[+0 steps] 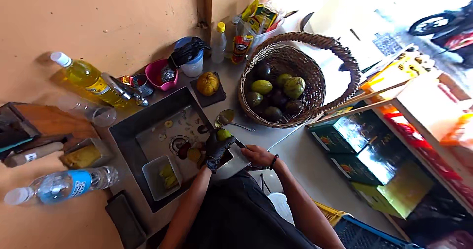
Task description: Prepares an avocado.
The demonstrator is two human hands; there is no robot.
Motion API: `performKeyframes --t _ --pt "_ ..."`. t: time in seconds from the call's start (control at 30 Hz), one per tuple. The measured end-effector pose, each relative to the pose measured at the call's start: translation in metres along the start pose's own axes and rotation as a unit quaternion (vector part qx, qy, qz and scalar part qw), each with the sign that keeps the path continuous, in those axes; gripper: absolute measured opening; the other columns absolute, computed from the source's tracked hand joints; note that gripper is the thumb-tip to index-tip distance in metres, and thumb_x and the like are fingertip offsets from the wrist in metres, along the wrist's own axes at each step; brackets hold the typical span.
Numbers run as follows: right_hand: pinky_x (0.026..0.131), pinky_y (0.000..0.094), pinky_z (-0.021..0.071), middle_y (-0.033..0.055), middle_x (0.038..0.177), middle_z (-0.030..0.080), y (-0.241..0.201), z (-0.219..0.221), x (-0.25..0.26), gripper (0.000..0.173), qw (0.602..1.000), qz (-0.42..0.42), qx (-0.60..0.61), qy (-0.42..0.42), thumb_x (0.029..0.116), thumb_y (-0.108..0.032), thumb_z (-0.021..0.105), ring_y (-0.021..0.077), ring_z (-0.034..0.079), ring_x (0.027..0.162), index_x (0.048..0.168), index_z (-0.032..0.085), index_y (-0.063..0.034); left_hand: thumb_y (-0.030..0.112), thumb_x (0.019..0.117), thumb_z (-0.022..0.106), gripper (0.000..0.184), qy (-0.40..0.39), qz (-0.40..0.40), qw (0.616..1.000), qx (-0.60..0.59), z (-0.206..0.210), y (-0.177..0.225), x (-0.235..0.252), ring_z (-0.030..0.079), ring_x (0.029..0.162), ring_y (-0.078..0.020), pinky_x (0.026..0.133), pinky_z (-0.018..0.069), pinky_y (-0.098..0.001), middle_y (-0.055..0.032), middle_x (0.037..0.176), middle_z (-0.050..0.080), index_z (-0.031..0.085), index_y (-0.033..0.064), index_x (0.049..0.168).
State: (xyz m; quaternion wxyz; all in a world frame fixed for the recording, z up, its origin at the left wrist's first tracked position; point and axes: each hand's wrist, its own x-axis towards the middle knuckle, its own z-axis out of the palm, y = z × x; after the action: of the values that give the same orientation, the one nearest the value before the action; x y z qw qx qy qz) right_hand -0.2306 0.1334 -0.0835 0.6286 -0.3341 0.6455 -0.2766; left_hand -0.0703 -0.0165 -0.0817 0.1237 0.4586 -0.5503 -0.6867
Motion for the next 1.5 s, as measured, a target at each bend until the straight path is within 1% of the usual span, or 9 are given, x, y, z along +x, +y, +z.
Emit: performKeyframes --t 0.33,0.53,0.67,0.77,0.87,1.0,1.07,1.23,1.5 --pt "0.039 0.0198 0.0342 -0.005 0.057 0.041 0.027 -0.045 0.003 0.033 0.993 0.079 0.088 -0.02 0.1108 -0.034 0.042 0.0047 0.037 0.04 0.093 0.056 -0.0102 0.006 0.0917 0.071 0.056 -0.096 -0.059 0.986 -0.12 0.018 -0.019 0.016 0.071 0.082 -0.0315 0.071 0.0633 -0.0449 -0.0221 0.113 0.065 0.048 0.0049 0.143" --pt "0.038 0.0193 0.034 -0.0045 0.055 0.041 0.024 -0.041 0.004 0.033 0.992 0.08 0.096 0.003 0.1114 -0.032 0.041 0.0047 0.038 0.039 0.092 0.056 -0.0092 0.005 0.0979 0.059 0.064 -0.143 -0.067 0.963 -0.22 0.005 -0.032 0.007 0.072 0.086 -0.0343 0.077 0.0629 -0.0457 -0.0239 0.119 0.064 0.035 0.0174 0.155" --pt "0.039 0.0193 0.0343 -0.0051 0.055 0.04 0.028 -0.035 0.001 0.032 0.992 0.064 0.104 0.02 0.1111 -0.032 0.041 0.0045 0.038 0.04 0.093 0.056 -0.01 0.016 0.0981 0.056 0.067 -0.166 -0.056 0.931 -0.319 -0.012 -0.057 -0.002 0.07 0.101 -0.0345 0.086 0.0608 -0.0466 -0.0212 0.134 0.058 0.027 0.022 0.158" --pt "0.04 0.0195 0.0354 -0.0061 0.056 0.042 0.024 -0.032 -0.012 0.033 0.996 0.027 0.087 0.022 0.1103 -0.033 0.04 0.0039 0.039 0.041 0.094 0.057 -0.01 0.025 0.0999 0.051 0.056 -0.172 -0.06 0.899 -0.398 -0.036 -0.068 -0.019 0.067 0.11 -0.0346 0.089 0.0595 -0.0486 -0.0189 0.136 0.058 0.035 0.0161 0.153" --pt "0.042 0.0201 0.035 -0.0074 0.058 0.043 0.01 -0.016 -0.022 0.039 1.0 -0.019 0.0 -0.006 0.1092 -0.038 0.037 0.0022 0.04 0.044 0.09 0.059 -0.0107 0.061 0.0978 0.046 0.068 -0.179 -0.084 0.851 -0.487 -0.062 -0.066 -0.037 0.061 0.123 -0.0375 0.095 0.056 -0.0542 -0.0189 0.141 0.058 0.048 0.0136 0.147" --pt "0.068 0.0455 0.0487 0.0103 0.077 0.06 -0.001 0.022 -0.006 0.054 0.972 -0.059 -0.22 -0.051 0.11 -0.044 0.035 0.0221 0.059 0.069 0.099 0.066 -0.0019 0.036 0.1031 0.042 0.039 -0.067 -0.061 0.874 -0.477 -0.079 -0.088 -0.029 0.068 0.089 -0.0212 0.078 0.0594 -0.0355 -0.0119 0.105 0.068 0.058 0.0076 0.124" --pt "0.075 0.054 0.0474 0.0158 0.081 0.062 -0.003 0.036 0.007 0.058 0.959 -0.055 -0.272 -0.059 0.1098 -0.047 0.032 0.031 0.062 0.077 0.102 0.066 -0.0009 0.033 0.1013 0.045 0.035 -0.044 -0.064 0.867 -0.493 -0.084 -0.091 -0.024 0.067 0.083 -0.0211 0.072 0.059 -0.0345 -0.0125 0.101 0.066 0.059 0.0081 0.122" --pt "0.075 0.0584 0.0475 0.0193 0.083 0.063 -0.013 0.053 0.021 0.06 0.939 -0.029 -0.335 -0.069 0.1097 -0.05 0.029 0.0373 0.065 0.084 0.099 0.063 -0.0012 0.043 0.1048 0.041 0.043 -0.013 -0.095 0.851 -0.517 -0.087 -0.083 -0.028 0.068 0.084 -0.0241 0.074 0.06 -0.0388 -0.013 0.098 0.067 0.059 0.0079 0.122" --pt "0.084 0.0615 0.0491 0.0231 0.095 0.068 -0.035 0.057 0.024 0.057 0.91 0.011 -0.407 -0.079 0.1108 -0.047 0.029 0.0426 0.067 0.098 0.108 0.064 -0.0019 0.035 0.0985 0.051 0.032 0.042 -0.105 0.827 -0.551 -0.086 -0.09 -0.026 0.068 0.084 -0.0258 0.073 0.0599 -0.0419 -0.0124 0.1 0.066 0.057 0.0138 0.122"
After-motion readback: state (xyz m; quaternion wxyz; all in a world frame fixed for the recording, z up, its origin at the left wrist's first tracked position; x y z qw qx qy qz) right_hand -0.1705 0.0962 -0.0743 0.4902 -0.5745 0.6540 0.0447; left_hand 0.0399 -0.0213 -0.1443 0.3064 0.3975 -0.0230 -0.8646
